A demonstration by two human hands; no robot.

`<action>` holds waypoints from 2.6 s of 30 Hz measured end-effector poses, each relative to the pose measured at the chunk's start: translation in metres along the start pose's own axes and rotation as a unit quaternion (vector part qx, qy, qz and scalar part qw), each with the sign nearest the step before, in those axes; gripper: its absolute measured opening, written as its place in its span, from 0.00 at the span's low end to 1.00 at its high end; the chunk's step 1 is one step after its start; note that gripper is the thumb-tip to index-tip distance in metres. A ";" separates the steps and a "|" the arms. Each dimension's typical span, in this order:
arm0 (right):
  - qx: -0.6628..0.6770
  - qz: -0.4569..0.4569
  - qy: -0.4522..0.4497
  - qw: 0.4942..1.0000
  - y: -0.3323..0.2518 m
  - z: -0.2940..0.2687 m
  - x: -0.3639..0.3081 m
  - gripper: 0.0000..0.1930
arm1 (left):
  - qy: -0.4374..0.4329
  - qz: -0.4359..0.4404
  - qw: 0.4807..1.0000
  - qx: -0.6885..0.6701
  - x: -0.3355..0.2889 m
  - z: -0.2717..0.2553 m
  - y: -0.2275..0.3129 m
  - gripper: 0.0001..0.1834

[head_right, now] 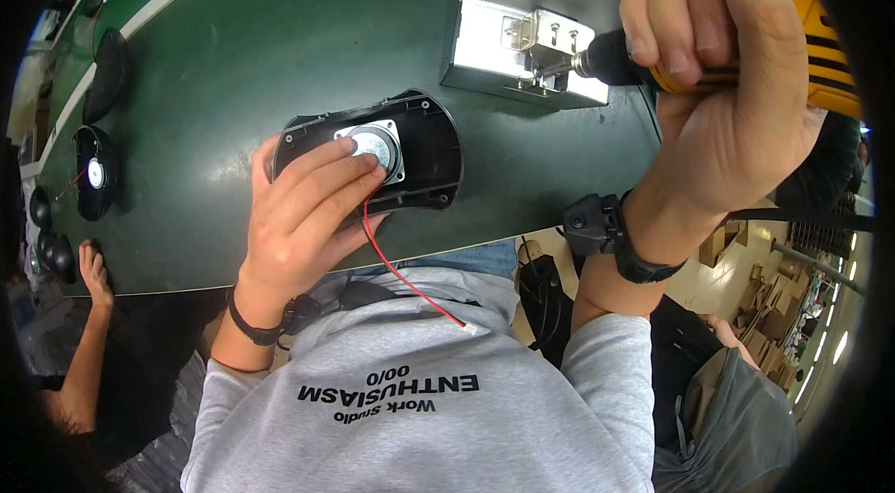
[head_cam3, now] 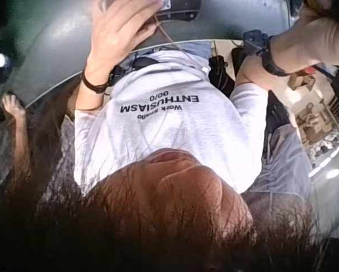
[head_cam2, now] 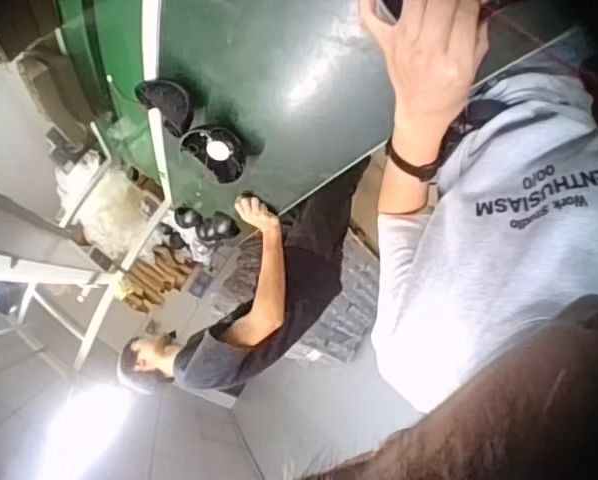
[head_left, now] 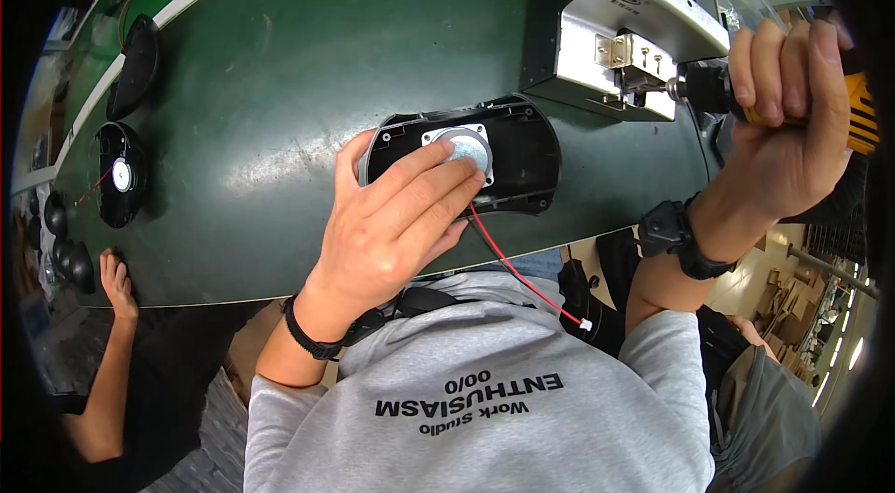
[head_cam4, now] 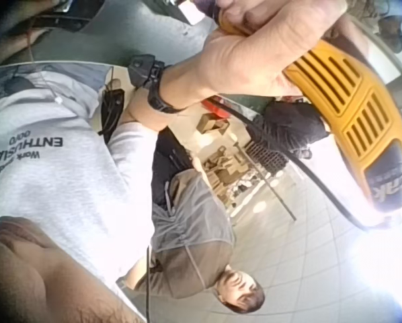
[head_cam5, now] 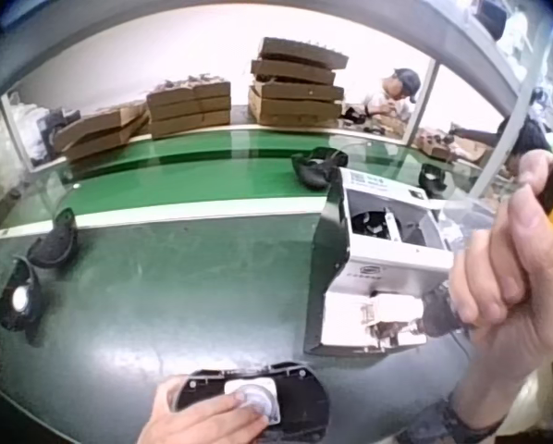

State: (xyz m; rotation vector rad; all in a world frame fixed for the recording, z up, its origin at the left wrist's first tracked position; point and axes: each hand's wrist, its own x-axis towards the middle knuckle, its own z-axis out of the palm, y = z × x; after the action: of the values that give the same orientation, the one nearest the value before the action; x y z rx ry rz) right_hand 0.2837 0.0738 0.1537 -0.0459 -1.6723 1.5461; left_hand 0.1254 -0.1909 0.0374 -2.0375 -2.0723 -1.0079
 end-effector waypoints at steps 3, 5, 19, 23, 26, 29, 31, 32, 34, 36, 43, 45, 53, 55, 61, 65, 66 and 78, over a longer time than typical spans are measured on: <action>-0.036 -0.060 0.001 0.998 0.008 0.019 -0.007 0.05 | 0.004 -0.007 1.000 -0.003 0.000 0.000 0.001 0.25; 0.056 -0.005 0.002 0.998 -0.009 0.021 -0.009 0.08 | 0.017 -0.003 1.000 -0.013 -0.001 0.001 0.000 0.26; 0.106 -0.018 -0.197 0.974 0.032 0.090 -0.008 0.09 | 0.046 0.017 0.999 0.015 -0.011 0.009 -0.003 0.13; 0.090 0.007 -0.210 0.974 0.042 0.113 -0.015 0.11 | 0.074 -0.007 0.997 -0.010 -0.014 0.014 -0.004 0.09; 0.072 0.024 -0.217 0.973 0.045 0.122 -0.020 0.12 | 0.073 -0.010 0.997 -0.006 -0.015 0.013 -0.005 0.09; 0.058 0.029 -0.205 0.977 0.045 0.121 -0.022 0.14 | 0.074 -0.006 0.997 -0.001 -0.012 0.015 -0.003 0.08; 0.067 0.041 -0.201 0.977 0.046 0.122 -0.023 0.15 | 0.074 -0.006 0.997 -0.003 -0.012 0.015 -0.004 0.08; 0.075 0.052 -0.195 0.977 0.046 0.122 -0.023 0.17 | 0.073 -0.005 0.997 -0.004 -0.012 0.014 -0.004 0.08; 0.072 0.063 -0.213 0.972 0.046 0.122 -0.020 0.19 | 0.071 -0.006 0.997 -0.001 -0.012 0.014 -0.003 0.08; 0.068 0.074 -0.232 0.968 0.046 0.123 -0.019 0.20 | 0.071 -0.007 0.997 0.000 -0.012 0.014 -0.003 0.08; 0.107 0.041 -0.160 0.980 0.049 0.142 -0.029 0.12 | 0.070 -0.004 0.998 0.004 -0.011 0.015 -0.002 0.07; 0.055 0.013 -0.209 0.976 0.050 0.133 -0.022 0.12 | 0.065 -0.007 0.998 0.008 -0.011 0.013 -0.001 0.07; 0.065 0.025 -0.198 0.978 0.059 0.139 -0.022 0.08 | 0.037 -0.017 0.999 -0.011 -0.014 0.009 -0.001 0.13; 0.057 0.036 -0.205 0.977 0.058 0.139 -0.020 0.08 | 0.042 -0.016 0.999 -0.023 -0.014 0.010 -0.001 0.13; 0.031 0.026 -0.167 0.985 0.060 0.140 -0.021 0.09 | 0.072 -0.017 0.997 -0.034 -0.008 0.011 -0.002 0.07; 0.060 -0.022 -0.153 0.986 0.068 0.139 -0.021 0.17 | 0.073 -0.009 0.997 -0.010 -0.013 0.014 -0.002 0.08; 0.078 -0.047 -0.170 0.981 0.068 0.132 -0.019 0.20 | 0.069 0.001 0.998 -0.009 -0.012 0.014 -0.002 0.08; 0.179 -0.272 -0.352 0.877 0.030 -0.027 0.036 0.26 | 0.024 0.013 0.999 -0.031 -0.009 0.001 -0.007 0.26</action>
State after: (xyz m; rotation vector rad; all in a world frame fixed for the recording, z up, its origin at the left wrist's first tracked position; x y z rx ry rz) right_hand 0.2613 0.1222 0.1447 1.2124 -1.6624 1.4643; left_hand 0.1205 -0.1975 0.0291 -2.0412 -2.0116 -1.1196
